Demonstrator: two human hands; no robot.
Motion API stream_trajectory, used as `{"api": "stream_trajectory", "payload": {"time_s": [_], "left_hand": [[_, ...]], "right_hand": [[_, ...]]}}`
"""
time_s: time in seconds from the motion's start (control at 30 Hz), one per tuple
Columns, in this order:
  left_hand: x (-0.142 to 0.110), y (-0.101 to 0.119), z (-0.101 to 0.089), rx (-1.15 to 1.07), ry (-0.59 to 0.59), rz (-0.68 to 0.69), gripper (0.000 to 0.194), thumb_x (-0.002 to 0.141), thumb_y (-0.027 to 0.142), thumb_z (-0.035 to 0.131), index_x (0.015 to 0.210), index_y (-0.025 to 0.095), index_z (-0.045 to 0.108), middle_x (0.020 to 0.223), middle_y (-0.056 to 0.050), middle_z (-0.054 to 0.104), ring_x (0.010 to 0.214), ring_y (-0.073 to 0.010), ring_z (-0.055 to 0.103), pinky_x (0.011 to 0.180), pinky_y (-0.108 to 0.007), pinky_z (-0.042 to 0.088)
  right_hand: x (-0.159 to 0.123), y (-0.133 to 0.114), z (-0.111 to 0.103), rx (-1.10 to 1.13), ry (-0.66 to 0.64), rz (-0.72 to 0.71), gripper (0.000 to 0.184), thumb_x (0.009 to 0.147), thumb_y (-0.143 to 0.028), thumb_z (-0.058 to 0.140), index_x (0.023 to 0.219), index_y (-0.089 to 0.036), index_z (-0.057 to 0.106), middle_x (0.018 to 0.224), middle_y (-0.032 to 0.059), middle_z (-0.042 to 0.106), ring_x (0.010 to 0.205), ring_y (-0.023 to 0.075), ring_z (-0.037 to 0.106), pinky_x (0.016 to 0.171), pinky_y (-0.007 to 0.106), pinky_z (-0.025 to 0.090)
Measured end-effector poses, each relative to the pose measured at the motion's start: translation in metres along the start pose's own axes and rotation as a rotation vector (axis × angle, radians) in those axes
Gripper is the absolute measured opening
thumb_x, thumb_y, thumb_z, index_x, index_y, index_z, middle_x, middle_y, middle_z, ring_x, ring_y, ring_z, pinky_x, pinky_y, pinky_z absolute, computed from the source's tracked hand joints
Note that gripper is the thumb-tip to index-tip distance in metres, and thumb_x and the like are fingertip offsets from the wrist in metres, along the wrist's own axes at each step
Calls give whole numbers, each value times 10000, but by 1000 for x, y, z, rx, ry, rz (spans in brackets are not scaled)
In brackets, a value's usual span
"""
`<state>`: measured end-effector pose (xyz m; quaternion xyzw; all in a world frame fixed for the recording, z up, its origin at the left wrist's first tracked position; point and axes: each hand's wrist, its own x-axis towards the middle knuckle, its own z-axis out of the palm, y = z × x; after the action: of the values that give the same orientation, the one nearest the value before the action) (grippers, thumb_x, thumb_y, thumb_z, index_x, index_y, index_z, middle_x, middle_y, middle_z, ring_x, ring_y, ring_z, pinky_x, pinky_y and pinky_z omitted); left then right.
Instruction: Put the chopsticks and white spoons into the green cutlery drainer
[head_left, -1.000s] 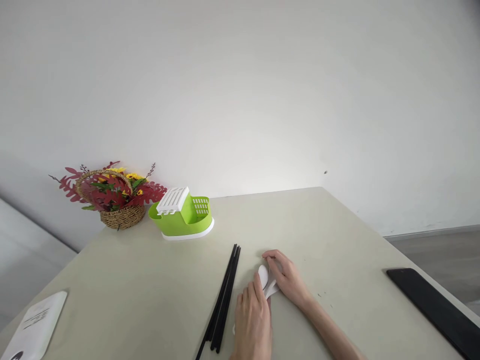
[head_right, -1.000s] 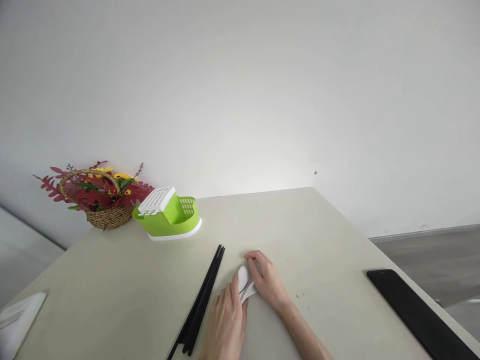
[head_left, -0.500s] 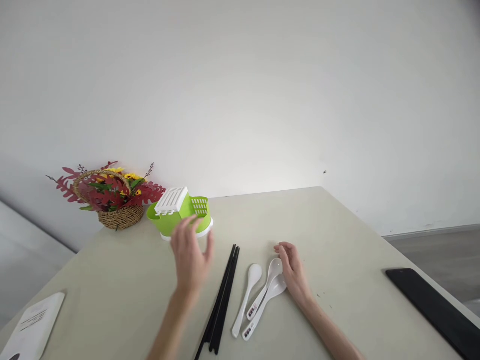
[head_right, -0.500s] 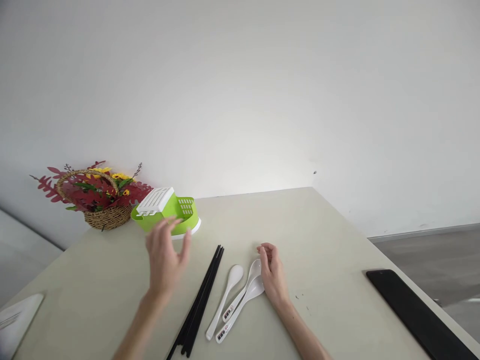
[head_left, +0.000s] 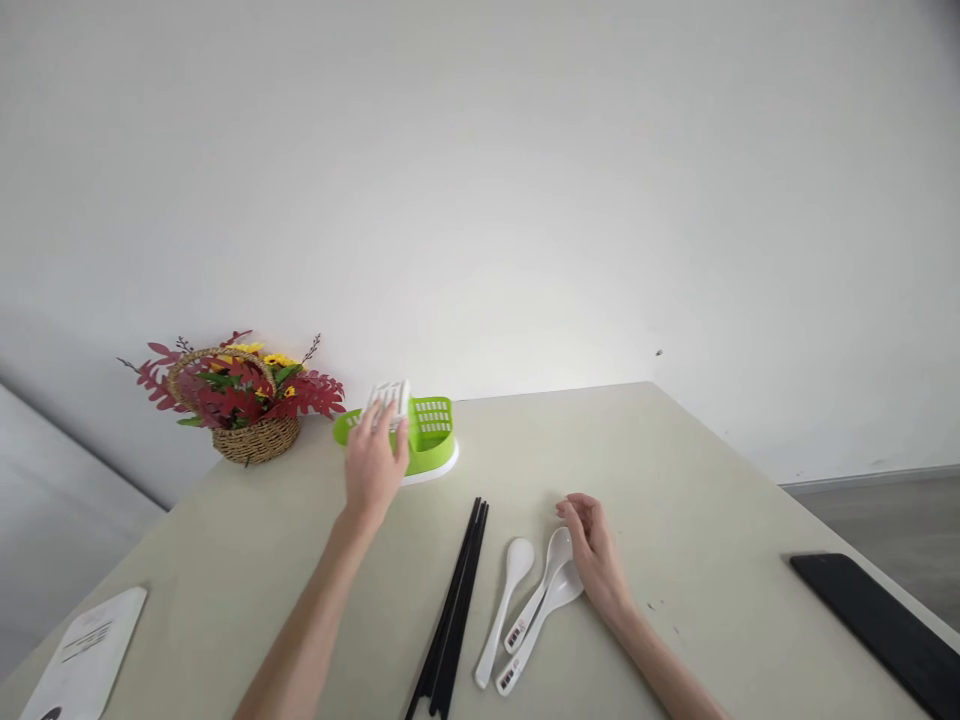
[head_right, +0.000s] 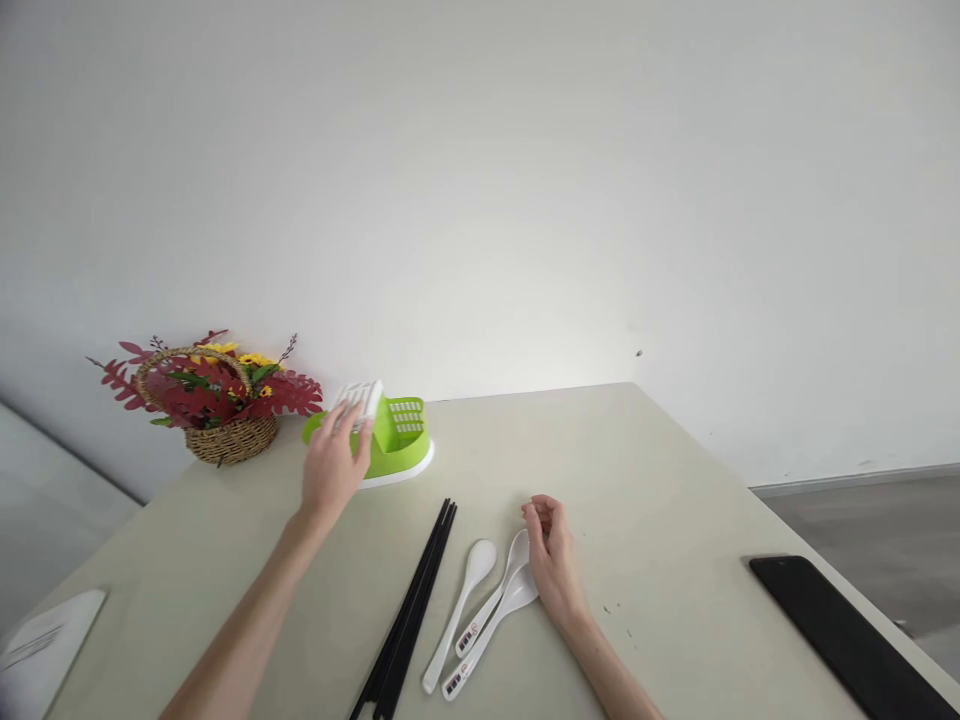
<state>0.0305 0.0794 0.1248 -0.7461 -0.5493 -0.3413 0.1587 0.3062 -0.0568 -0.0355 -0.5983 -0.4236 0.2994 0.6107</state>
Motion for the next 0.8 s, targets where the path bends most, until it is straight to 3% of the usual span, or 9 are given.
{"api": "stream_trajectory", "payload": {"time_s": [0.23,0.37,0.63,0.7,0.8], "left_hand": [[-13,88,5,-136,-188,155,497,1094,421,305,1495,220,520,1602,-120,476,1304,-271,632,906,-367,616],[-17,118,4,-177,-264,247,488,1098,415,304,1506,238,506,1611,-115,465,1241,-250,675,854,-336,628],[-21,131,-4,-210,-362,363,493,1105,401,280,1557,281,436,1612,-97,468,1089,-217,737,778,-308,620],[-25,128,-3,-240,-300,378,490,1101,387,311,1568,277,412,1598,-100,485,1162,-232,706,870,-349,610],[-35,114,3,-321,-64,365,442,1082,306,380,1513,260,466,1527,-115,553,1334,-256,589,1092,-448,499]], "right_hand": [[1,4,0,-8,10,-14,407,999,-625,462,1108,-244,556,1051,81,732,1058,262,695,910,392,531],[2,3,0,-17,0,-18,409,999,-631,458,1067,-244,570,1026,76,734,1045,261,697,909,395,525],[2,2,-2,-46,-33,-9,403,995,-621,460,1032,-240,589,1024,82,745,1036,271,691,907,401,498],[2,2,-2,-51,-35,-8,406,995,-618,456,1029,-238,593,1029,84,745,1038,272,688,903,398,496],[2,1,-3,-64,-38,-3,404,992,-611,458,1013,-236,606,1046,85,744,1039,272,683,892,393,497]]}}
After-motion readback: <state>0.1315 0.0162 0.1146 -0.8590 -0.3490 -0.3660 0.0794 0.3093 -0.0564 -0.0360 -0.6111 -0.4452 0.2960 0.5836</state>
